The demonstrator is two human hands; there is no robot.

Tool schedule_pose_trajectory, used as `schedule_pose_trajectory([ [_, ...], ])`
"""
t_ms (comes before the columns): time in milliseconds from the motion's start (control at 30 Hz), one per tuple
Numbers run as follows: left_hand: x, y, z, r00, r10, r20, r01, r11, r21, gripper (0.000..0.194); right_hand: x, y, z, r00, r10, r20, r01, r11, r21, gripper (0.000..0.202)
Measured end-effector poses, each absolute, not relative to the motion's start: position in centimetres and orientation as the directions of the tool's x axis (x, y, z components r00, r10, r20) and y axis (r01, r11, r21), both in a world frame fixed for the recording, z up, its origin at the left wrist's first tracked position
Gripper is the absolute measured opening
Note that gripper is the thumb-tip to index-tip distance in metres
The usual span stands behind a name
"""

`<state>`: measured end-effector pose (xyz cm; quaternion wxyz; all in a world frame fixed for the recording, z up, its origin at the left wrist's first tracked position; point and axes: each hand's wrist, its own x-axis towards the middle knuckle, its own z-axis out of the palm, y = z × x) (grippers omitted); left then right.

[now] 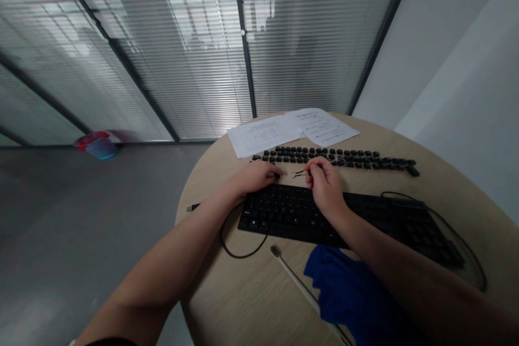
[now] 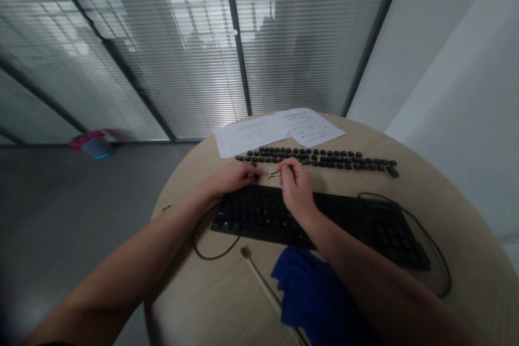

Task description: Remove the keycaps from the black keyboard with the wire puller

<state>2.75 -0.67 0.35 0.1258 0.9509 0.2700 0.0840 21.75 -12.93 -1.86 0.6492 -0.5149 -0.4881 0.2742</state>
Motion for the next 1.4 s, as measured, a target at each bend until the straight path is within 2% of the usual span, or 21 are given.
schedule_pose_trajectory([
  [200,3.3,-0.3,0.9,0.871,0.488,0.052,0.469,-0.859,0.205,0.042,21.6,-12.7,-1.8,0.404,0.850,0.339,0.118,0.319,-0.940,0.016],
  [367,3.4,-0.4,0.8,0.856,0.502,0.124,0.476,-0.859,0.191,0.046,21.6,-12.9,-2.0,0.372,0.846,0.383,0.151,0.352,-0.924,0.017],
  [567,3.0,-0.6,1.1,0.829,0.519,0.207,0.488,-0.853,0.185,0.019,21.6,-12.8,-1.9,0.422,0.836,0.350,0.114,0.334,-0.936,0.016],
  [733,3.4,-1.0,1.1,0.852,0.485,0.197,0.459,-0.873,0.164,0.014,21.4,-12.9,-1.8,0.411,0.830,0.377,0.095,0.373,-0.923,0.018],
  [933,3.7,-0.8,0.9,0.865,0.471,0.173,0.447,-0.880,0.158,0.018,21.4,-12.9,-1.8,0.404,0.832,0.380,0.096,0.374,-0.922,0.017],
  [1200,3.5,-0.6,0.6,0.825,0.521,0.218,0.481,-0.851,0.213,0.015,21.5,-12.8,-2.0,0.396,0.833,0.386,0.100,0.378,-0.920,0.015],
  [1400,1.7,-0.4,1.3,0.662,0.657,0.361,0.571,-0.754,0.326,0.012,21.6,-12.8,-2.3,0.393,0.831,0.395,0.154,0.364,-0.919,0.018],
])
